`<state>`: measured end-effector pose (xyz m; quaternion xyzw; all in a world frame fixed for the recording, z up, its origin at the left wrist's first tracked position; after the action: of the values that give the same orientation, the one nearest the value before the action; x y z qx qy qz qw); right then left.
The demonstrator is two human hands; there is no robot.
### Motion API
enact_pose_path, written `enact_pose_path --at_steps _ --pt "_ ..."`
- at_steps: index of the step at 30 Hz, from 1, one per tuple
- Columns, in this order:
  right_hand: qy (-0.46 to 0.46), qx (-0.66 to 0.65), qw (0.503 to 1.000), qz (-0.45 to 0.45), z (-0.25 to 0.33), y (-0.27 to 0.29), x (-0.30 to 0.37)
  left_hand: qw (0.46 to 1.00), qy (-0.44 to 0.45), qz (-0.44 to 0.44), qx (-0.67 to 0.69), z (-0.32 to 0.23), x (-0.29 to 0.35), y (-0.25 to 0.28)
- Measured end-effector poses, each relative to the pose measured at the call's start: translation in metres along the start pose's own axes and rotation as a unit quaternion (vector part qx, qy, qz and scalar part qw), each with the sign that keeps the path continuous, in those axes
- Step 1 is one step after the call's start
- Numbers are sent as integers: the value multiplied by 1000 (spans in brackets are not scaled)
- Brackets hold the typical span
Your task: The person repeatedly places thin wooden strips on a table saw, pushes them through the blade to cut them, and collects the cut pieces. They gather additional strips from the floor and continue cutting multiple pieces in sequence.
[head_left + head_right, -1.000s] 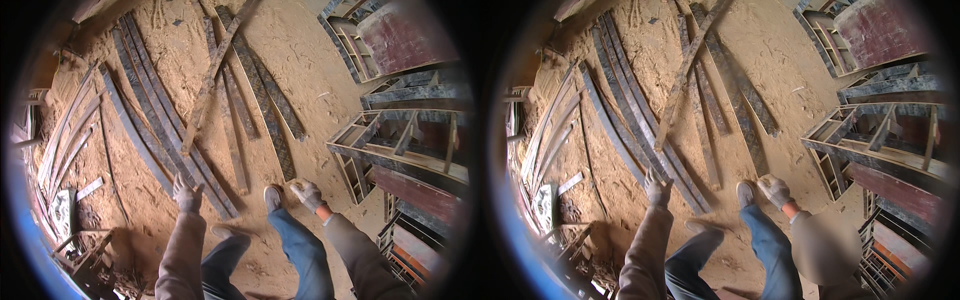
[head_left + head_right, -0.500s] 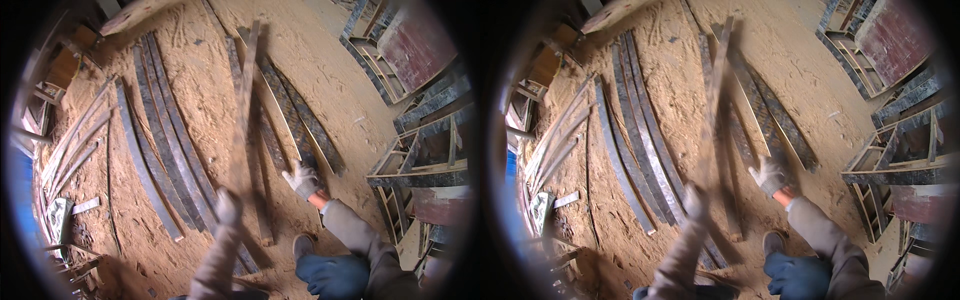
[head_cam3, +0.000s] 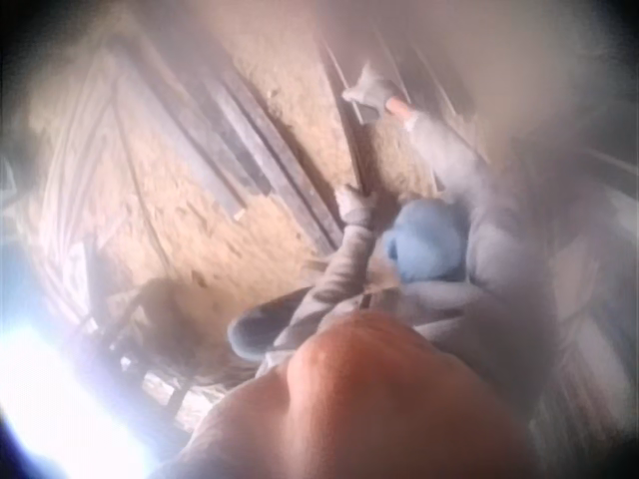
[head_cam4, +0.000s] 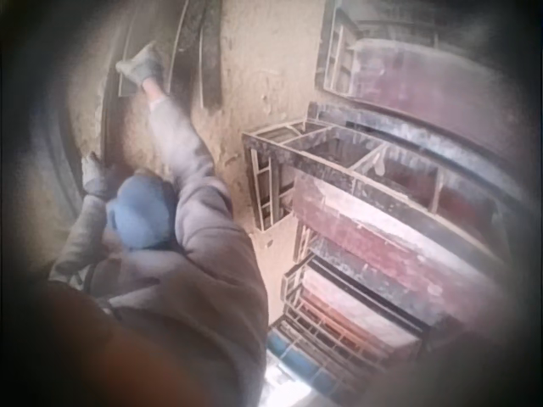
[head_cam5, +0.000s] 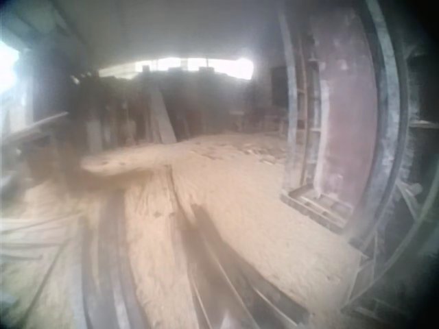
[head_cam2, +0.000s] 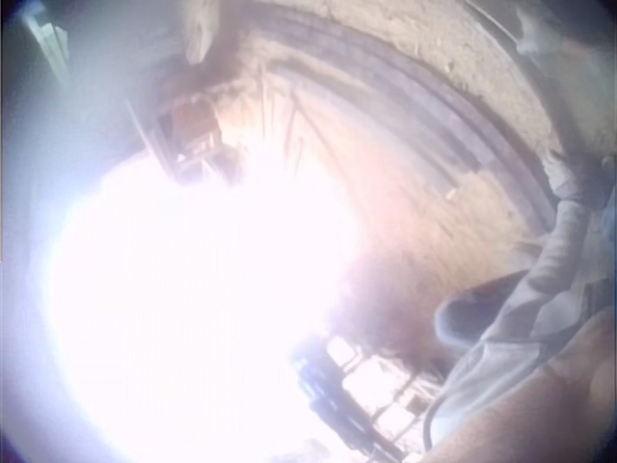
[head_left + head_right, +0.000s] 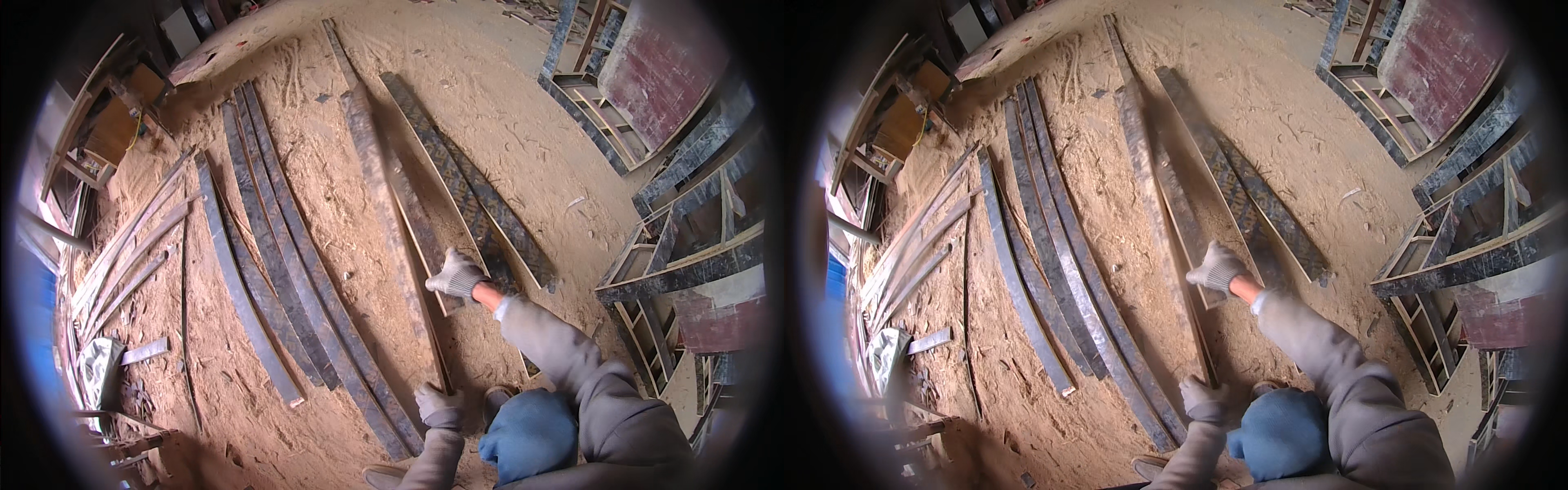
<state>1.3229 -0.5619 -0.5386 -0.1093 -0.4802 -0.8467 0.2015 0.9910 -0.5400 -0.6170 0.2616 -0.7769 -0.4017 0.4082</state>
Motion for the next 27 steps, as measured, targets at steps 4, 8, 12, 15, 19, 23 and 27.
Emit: enact_pose_path --at_steps 4,8,12,15,19,23,27 --pt "-37 -476 859 186 -2 10 68 933 162 134 291 12 -7 9" --pt "-73 -450 881 127 -74 41 133 993 31 -9 116 0 -30 54" --pt "-31 -346 931 113 -178 78 244 964 -141 -143 174 -64 -56 91" --pt "-106 -217 967 83 -266 106 396 839 -133 59 524 -138 -102 79" --pt "-310 213 899 225 -362 155 658 786 -67 225 572 -239 -183 56" --pt "-485 362 757 246 -385 177 834 668 -8 345 659 -319 -215 43" --pt "-530 404 716 207 -360 224 880 478 -32 498 723 -344 -202 33"
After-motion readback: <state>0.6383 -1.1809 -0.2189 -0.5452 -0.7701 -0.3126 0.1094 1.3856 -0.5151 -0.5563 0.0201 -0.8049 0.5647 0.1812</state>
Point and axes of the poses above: each hand's wrist, its own x-axis away from the middle knuckle, its own y-axis out of the back of the hand, z = x × y, the point moved 4 cm from there along -x, towards the middle knuckle, and after that the axes turned 7 degrees about -z, right-handed, at the moved point
